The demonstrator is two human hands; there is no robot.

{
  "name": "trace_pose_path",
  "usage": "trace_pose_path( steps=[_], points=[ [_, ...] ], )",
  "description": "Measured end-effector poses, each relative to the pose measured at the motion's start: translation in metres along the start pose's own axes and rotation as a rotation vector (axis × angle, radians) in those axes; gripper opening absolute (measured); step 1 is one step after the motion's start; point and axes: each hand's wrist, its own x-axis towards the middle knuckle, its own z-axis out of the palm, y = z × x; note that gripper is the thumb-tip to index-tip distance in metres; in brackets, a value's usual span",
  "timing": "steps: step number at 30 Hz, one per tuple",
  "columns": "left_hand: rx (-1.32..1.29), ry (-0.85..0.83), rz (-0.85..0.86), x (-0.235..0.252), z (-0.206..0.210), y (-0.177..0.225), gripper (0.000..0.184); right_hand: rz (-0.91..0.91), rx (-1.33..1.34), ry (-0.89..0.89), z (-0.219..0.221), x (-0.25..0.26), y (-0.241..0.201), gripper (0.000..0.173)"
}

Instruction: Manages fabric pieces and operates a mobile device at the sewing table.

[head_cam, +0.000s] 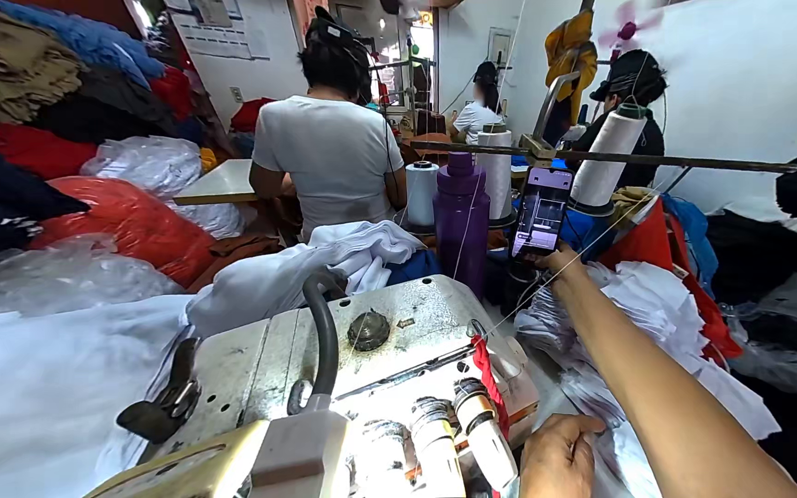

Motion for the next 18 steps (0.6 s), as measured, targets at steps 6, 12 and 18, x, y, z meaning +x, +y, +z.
trace_pose_path(
  steps=[6, 12, 18],
  points=[
    [-0.002, -0.003, 0.003, 0.000, 0.000, 0.001, 0.030, 0.069, -0.124, -0.012, 0.001, -0.003, -0.012, 0.079],
    [-0.003, 0.007, 0.018, 0.000, 0.000, 0.001, 0.029, 0.172, -0.161, -0.026, -0.002, 0.006, -0.040, 0.066],
    [0.001, 0.006, 0.012, 0.000, 0.000, 0.001, 0.029, 0.132, 0.040, 0.044, -0.020, 0.015, -0.061, 0.079]
  ],
)
